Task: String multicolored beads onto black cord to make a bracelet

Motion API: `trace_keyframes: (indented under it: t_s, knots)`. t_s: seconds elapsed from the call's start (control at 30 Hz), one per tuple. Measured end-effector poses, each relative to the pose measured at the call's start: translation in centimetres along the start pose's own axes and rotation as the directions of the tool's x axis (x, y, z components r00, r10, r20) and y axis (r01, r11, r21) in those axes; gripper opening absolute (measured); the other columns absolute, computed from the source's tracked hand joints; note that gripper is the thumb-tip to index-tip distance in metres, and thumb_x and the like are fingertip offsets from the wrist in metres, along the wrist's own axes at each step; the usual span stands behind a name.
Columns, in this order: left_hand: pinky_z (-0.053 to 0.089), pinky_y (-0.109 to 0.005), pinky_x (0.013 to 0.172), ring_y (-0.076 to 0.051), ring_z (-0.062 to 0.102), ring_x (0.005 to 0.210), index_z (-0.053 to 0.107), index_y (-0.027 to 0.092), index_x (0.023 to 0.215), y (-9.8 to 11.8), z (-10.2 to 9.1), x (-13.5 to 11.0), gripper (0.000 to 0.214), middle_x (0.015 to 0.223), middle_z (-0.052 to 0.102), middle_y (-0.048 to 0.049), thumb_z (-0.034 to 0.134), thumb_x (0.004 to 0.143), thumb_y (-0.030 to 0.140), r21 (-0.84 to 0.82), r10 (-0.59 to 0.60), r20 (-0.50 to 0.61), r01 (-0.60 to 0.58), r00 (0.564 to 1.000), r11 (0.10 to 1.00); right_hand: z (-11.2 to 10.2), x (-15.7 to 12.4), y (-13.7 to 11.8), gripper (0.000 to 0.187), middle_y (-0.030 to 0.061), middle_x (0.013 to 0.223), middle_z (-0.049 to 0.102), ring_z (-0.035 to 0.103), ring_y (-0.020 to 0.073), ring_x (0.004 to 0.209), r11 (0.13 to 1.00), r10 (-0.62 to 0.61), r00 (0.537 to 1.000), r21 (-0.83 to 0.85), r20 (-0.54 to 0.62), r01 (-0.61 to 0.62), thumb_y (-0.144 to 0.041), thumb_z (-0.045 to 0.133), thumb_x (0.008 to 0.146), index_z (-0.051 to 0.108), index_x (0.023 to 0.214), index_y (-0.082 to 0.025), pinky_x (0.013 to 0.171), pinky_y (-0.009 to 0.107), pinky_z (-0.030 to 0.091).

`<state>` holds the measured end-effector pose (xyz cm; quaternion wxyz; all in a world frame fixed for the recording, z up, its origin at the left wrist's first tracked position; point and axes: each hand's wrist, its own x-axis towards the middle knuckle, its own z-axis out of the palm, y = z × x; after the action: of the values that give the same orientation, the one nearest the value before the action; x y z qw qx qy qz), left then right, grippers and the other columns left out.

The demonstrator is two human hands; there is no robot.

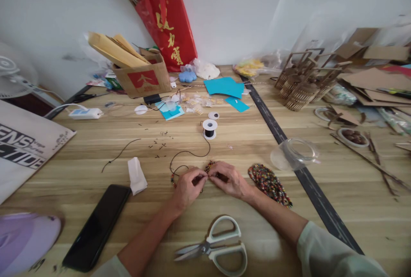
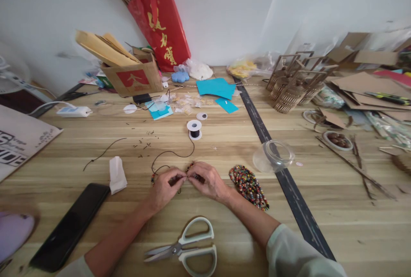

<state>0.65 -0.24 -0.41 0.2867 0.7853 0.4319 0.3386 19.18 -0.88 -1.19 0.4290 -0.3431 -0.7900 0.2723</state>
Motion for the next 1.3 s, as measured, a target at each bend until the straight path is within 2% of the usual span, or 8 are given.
trace_keyframes:
  t_s: [0.3,0.57,0.77,1.07,1.3]
  knots:
    - [0.048,-0.023,0.063,-0.014,0.061,0.066,0.066,0.017,0.074,0.06,-0.04,0.04,0.01,0.069,0.066,-0.0029,0.059,0.079,0.013,-0.003,0.005,0.004,-0.005,1.0,1.0,0.03,-0.07,0.05,0.01,0.007,0.08,0.064,0.06,0.017,0.076,1.0,0.016,1.0,-0.007,-0.002,-0.016,-0.024,0.053,0.091,0.06,0.089,-0.017,0.07,0.028,0.049]
    - [0.049,-0.021,0.062,-0.013,0.06,0.062,0.065,0.017,0.077,0.09,0.06,-0.02,0.005,0.069,0.066,-0.0012,0.061,0.076,0.013,-0.058,-0.067,-0.022,0.066,0.997,0.996,0.02,0.03,-0.02,0.011,0.0071,0.08,0.063,0.059,0.0172,0.075,1.0,0.008,1.0,-0.01,-0.007,-0.008,-0.025,0.053,0.091,0.059,0.087,-0.018,0.069,0.029,0.049]
    - [0.048,-0.022,0.061,-0.012,0.058,0.06,0.065,0.017,0.07,0.47,-0.26,0.09,0.008,0.066,0.066,-0.0015,0.061,0.076,0.012,-0.032,-0.06,-0.007,0.06,0.998,0.998,0.04,-0.04,0.09,0.011,0.0075,0.081,0.064,0.059,0.0176,0.077,1.0,0.009,1.0,-0.007,-0.004,-0.009,-0.026,0.053,0.092,0.06,0.088,-0.018,0.07,0.029,0.049]
    - [0.048,-0.022,0.061,-0.013,0.06,0.062,0.067,0.016,0.075,0.39,-0.37,0.13,0.012,0.068,0.066,-0.0028,0.058,0.076,0.009,-0.047,-0.004,0.001,0.005,1.0,0.999,0.03,-0.01,0.02,0.011,0.0065,0.079,0.063,0.059,0.017,0.075,1.0,0.01,1.0,-0.004,-0.013,-0.01,-0.026,0.053,0.092,0.06,0.088,-0.018,0.068,0.028,0.049]
    - [0.051,-0.022,0.064,-0.013,0.063,0.064,0.066,0.016,0.079,0.33,-0.23,0.04,0.01,0.073,0.068,-0.0033,0.058,0.078,0.01,-0.073,-0.038,-0.007,0.037,0.999,0.997,0.19,-0.2,0.22,0.006,0.0058,0.08,0.063,0.059,0.0161,0.076,0.999,0.039,0.999,-0.01,-0.021,-0.04,-0.021,0.056,0.09,0.06,0.089,-0.017,0.068,0.027,0.048]
